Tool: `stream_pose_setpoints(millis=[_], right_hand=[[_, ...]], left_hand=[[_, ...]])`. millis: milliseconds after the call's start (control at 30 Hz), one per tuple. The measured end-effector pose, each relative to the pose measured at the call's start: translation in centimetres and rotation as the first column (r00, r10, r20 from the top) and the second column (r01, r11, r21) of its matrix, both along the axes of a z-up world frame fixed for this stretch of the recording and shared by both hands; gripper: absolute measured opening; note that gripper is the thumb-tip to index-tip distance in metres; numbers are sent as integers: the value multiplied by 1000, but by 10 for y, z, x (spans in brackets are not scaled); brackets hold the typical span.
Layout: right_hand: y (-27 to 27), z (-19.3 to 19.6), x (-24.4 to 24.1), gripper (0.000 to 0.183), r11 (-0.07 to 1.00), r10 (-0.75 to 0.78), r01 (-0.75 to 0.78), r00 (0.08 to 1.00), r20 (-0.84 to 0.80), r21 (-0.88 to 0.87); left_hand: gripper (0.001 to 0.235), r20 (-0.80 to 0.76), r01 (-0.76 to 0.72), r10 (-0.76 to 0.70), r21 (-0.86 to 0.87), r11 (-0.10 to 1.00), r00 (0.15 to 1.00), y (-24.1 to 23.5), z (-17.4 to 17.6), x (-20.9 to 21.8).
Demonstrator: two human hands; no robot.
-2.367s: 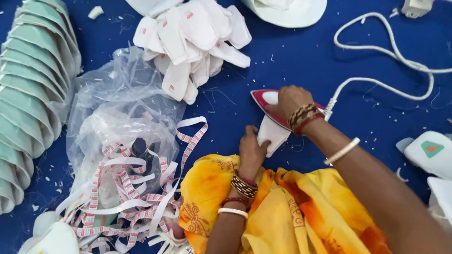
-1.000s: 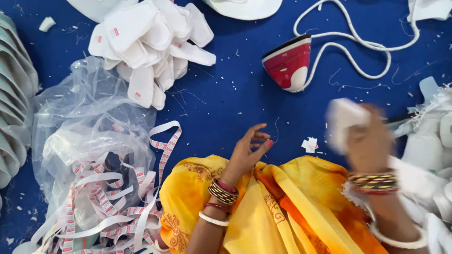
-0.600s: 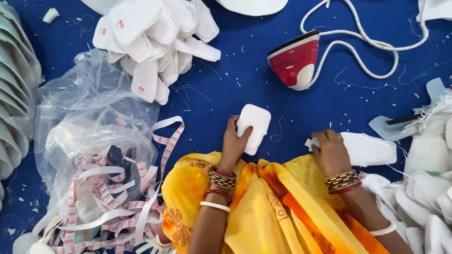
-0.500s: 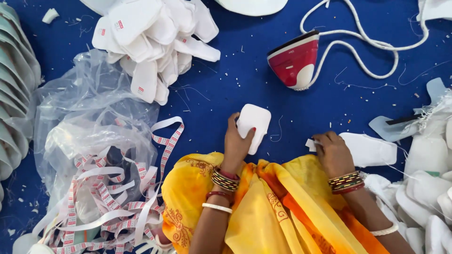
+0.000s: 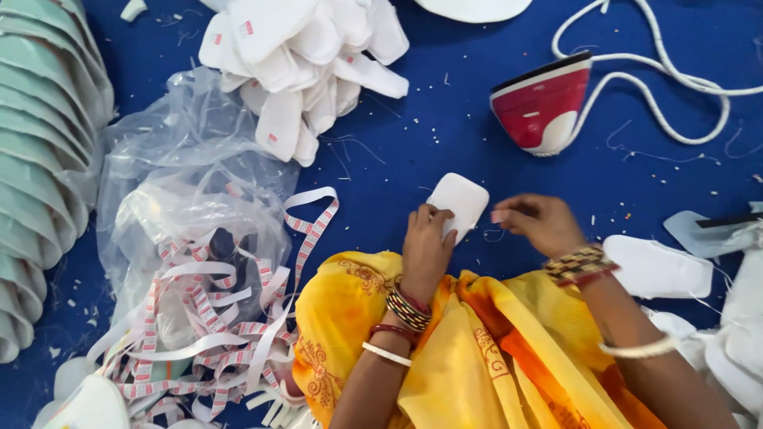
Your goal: The person irons white fabric pieces on a blue floor using a red and white iron. They repeatedly pick up pieces, press them with the iron, and place them into a white hat-shaped container.
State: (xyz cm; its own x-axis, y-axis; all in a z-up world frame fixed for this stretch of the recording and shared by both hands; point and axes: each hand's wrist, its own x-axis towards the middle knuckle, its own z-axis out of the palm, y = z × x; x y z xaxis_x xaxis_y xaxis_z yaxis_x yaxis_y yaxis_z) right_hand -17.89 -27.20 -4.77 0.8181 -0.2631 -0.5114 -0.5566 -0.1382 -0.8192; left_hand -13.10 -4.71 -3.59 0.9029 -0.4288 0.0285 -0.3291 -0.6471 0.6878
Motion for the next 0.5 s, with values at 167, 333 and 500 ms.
stream_pose_setpoints(millis=[167,333,500], right_hand=[[33,-20,52,19,851,330,-228,933,143,-473],[46,-20,76,14,654,466,-288,882,73,-700],[45,-26,77,16,518,566,-317,823,40,-795]], left_hand=[[33,21,25,-27,52,998,999,-1,-8,-3],[54,47,67,-71,77,995,996,-3,-2,-1],[64,116,97,-119,176,980,986,-6,-15,-3]])
